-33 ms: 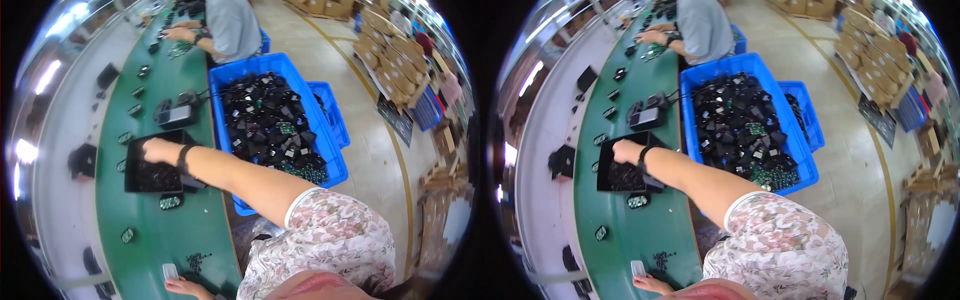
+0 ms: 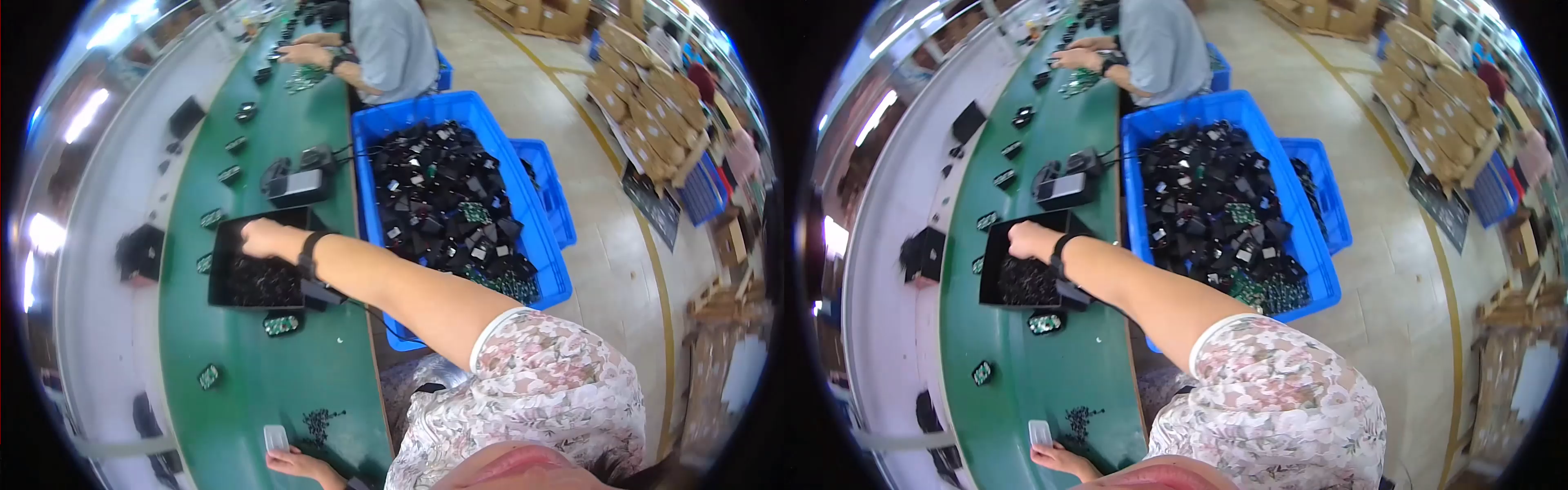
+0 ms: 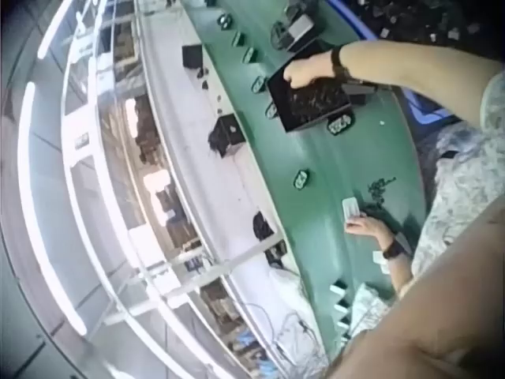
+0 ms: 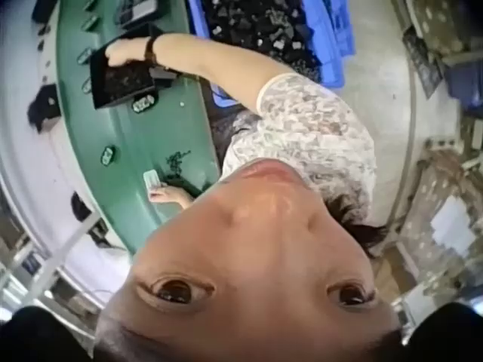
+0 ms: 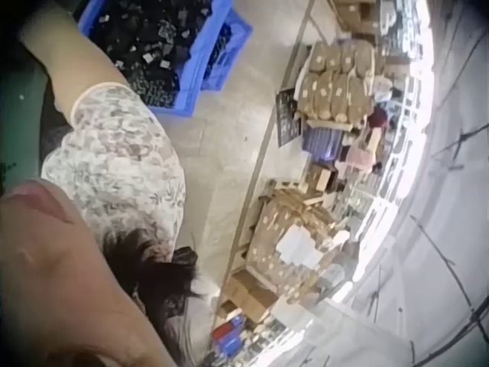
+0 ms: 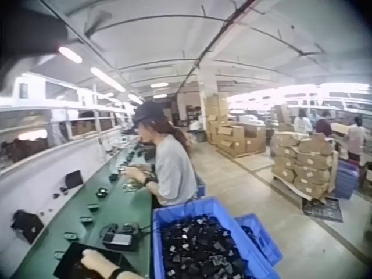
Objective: The person picks up a white plastic plate and a black component, fits the component into the plate, and places the assembly on the table. They then fit a black housing over the assembly and place the completed unit onto the conveyor belt.
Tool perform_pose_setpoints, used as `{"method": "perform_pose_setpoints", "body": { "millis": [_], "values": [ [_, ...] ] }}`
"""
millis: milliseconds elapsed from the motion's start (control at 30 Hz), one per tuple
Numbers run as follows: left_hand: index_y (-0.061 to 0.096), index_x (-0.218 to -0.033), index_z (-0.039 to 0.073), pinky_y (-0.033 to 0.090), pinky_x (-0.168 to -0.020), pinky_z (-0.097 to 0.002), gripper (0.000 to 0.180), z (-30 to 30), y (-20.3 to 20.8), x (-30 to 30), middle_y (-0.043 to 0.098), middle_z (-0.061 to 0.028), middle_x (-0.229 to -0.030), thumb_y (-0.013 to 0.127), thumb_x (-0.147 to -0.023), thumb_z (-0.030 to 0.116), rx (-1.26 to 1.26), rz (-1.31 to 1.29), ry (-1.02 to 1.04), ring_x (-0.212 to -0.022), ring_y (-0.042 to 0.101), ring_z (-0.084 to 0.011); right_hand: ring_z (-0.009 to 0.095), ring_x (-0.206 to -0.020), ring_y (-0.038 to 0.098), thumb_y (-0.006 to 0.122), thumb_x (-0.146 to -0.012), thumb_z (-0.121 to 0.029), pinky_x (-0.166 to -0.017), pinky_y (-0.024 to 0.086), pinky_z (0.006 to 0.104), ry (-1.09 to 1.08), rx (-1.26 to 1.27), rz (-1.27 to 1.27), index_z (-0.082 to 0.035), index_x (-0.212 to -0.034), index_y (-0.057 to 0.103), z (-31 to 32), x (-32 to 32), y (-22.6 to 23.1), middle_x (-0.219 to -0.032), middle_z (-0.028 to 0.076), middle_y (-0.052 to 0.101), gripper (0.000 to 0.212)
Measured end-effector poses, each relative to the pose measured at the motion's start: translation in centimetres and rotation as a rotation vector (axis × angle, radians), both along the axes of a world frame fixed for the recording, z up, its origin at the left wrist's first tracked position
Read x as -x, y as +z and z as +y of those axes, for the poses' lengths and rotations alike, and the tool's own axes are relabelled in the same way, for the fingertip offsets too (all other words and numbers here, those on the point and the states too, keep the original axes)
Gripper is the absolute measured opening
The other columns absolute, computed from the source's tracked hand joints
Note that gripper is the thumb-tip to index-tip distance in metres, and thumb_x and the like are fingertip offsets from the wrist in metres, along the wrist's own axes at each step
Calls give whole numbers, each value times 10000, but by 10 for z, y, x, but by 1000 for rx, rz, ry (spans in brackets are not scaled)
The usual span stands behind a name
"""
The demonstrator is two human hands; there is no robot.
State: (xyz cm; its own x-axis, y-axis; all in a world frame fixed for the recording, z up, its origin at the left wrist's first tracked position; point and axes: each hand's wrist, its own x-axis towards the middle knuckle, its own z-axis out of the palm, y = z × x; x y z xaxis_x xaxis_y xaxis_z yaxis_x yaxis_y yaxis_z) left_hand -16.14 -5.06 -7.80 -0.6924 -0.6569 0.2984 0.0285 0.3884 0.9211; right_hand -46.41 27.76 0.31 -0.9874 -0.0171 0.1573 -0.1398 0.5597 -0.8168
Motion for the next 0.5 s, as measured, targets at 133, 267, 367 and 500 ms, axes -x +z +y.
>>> {"method": "perform_pose_setpoints", "body": {
  "millis": [133,267,367,500],
  "values": [
    [446,-979,4,311,-457,-234,267,1,4,-5,447,-69,-790,440,-979,271,-53,52,3,-554,363,-122,195,-423,561,564,-772,-235,-379,462,323,-19,269,-227,-49,-896,631,-6,-15,21,-602,105,603,233],
    [447,-1000,27,324,-464,-213,257,6,5,-5,469,-54,-811,431,-981,283,-134,59,41,-564,394,-96,172,-423,503,585,-793,-195,-310,389,306,92,584,-270,-28,-876,585,-7,-21,30,-627,69,526,187],
    [440,-990,36,331,-462,-206,252,12,17,-7,478,-40,-766,423,-983,287,-261,80,55,-565,420,-82,128,-477,514,582,-863,-237,-343,350,244,246,624,-302,-61,-898,575,-30,-42,52,-713,33,540,179],
    [420,-1013,30,371,-505,-208,266,8,15,-3,504,-57,-798,409,-985,294,-358,111,-31,-601,460,-87,116,-449,494,585,-875,-241,-345,348,247,440,668,-366,-80,-859,563,-65,-73,59,-632,27,534,164]
  ]
}}
